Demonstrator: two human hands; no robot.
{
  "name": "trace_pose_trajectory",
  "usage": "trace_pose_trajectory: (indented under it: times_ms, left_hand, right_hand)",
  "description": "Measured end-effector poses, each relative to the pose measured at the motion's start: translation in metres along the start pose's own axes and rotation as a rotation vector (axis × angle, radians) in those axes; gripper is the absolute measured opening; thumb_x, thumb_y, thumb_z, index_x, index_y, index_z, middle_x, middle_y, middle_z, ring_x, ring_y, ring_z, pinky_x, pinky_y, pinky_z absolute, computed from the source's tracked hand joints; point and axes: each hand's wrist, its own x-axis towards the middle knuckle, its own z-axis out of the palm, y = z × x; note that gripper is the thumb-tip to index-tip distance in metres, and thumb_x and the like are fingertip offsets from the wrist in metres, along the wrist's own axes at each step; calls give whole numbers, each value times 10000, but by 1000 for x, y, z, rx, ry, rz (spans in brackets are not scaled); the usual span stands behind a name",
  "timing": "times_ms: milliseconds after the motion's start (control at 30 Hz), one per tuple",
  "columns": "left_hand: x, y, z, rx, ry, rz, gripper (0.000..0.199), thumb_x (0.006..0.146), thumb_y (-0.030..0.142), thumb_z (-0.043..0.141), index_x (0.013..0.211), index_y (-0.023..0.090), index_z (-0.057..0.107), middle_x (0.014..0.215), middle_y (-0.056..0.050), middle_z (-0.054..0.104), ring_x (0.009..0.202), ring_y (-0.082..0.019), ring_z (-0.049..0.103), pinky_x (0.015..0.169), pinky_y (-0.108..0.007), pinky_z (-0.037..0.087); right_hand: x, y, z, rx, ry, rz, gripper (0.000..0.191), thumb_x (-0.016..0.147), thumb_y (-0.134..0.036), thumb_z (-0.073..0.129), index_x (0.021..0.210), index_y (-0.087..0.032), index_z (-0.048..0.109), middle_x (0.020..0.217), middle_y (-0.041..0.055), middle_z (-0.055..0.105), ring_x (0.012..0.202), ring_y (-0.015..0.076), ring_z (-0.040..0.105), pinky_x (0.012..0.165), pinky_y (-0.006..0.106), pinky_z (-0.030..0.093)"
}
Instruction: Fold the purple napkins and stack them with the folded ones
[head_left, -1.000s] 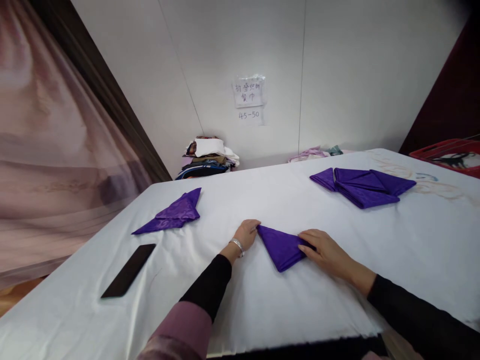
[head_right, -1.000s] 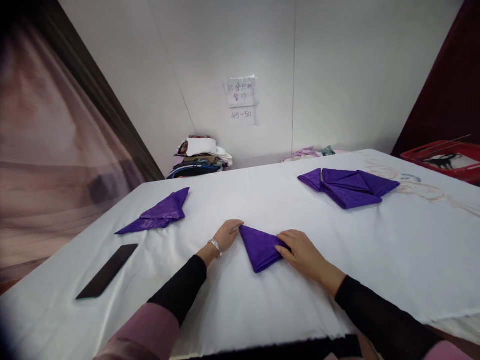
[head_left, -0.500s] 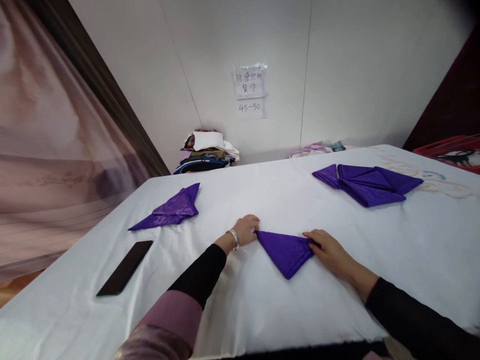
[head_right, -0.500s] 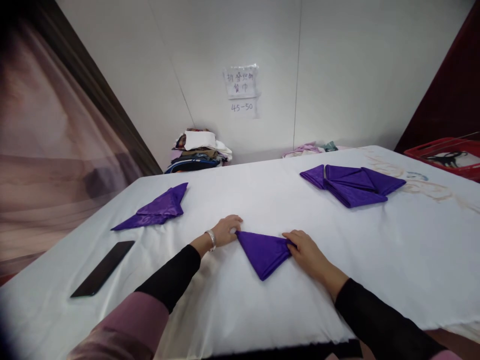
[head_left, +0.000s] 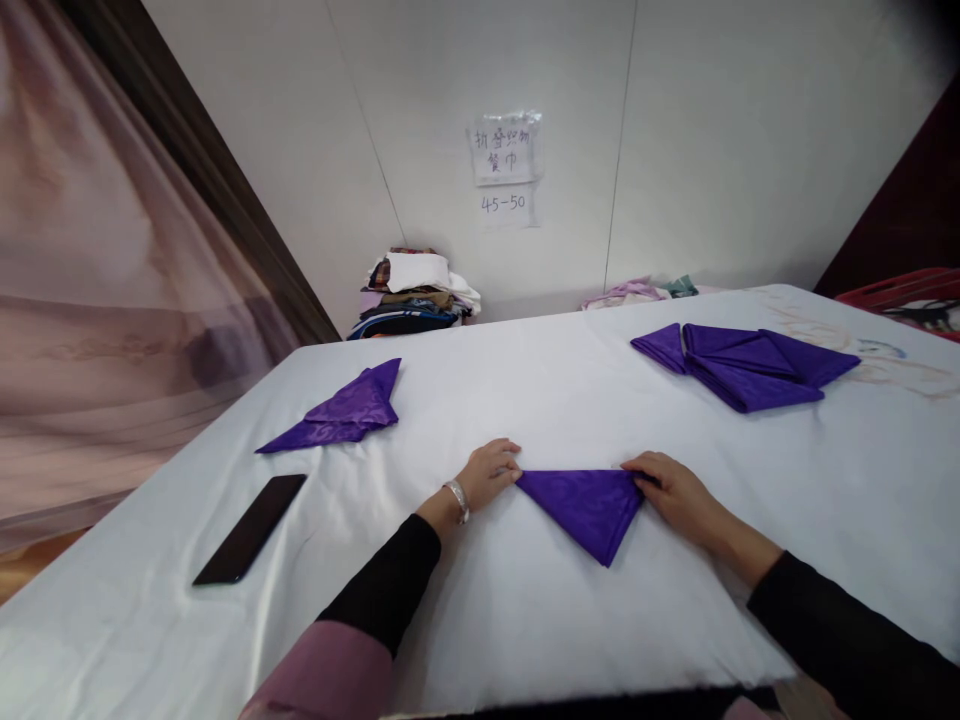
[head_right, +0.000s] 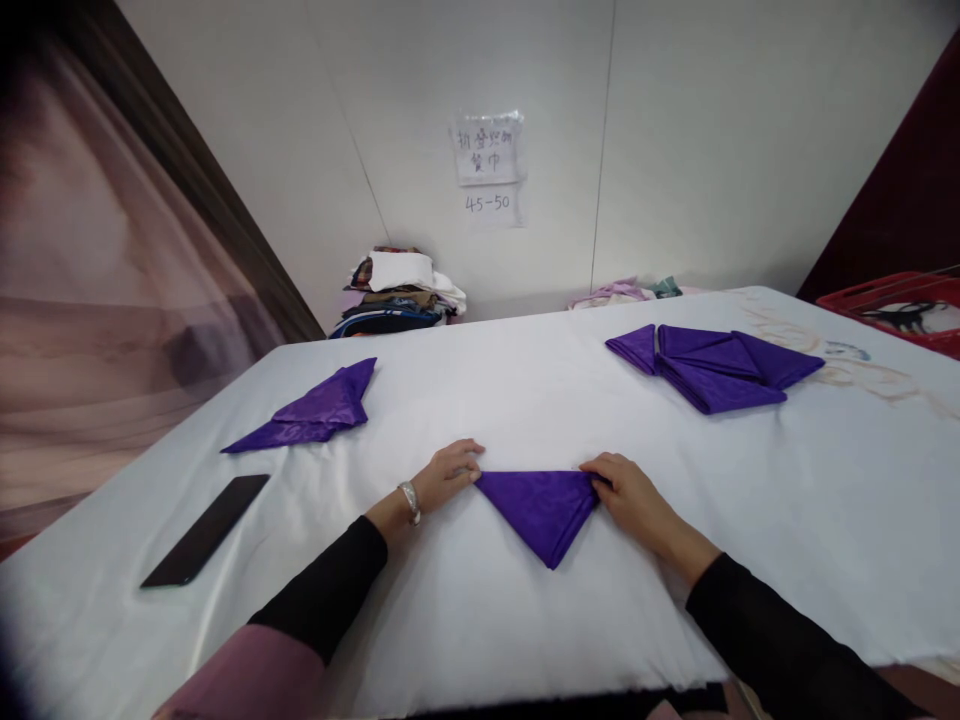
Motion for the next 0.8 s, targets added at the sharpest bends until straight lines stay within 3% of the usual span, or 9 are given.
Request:
trace_pose_trajectory:
  times_ms: [467,700,800]
  left_hand:
    - [6,5,11,36,92,-60,87,745,224,583,658,223,590,1119,-20,594,1228,-250,403,1045,-518,240]
    - [-2,-1,6,3,295,-135,111,753,146,509,772,215,595,1098,-61,589,1043,-203,541,949,-423,406]
    - [-5,7,1,-26,316,-116,173,803,174,461,895,219,601,1045,-49,612,991,-174,560,908,-369,440]
  right_hand:
    - [-8,8,2,-68,73,33,252,789,-193,441,956,-234,625,931,50,626,896,225,557,822,422,440]
    - [-10,8,2,-69,78,18,280,807,-193,429,999,-244,627,952,56,624,905,231,553,827,435,443]
    - [-10,8,2,-69,71,17,288,818,-196,424,1014,-246,628,955,56,621,901,229,550,823,433,446]
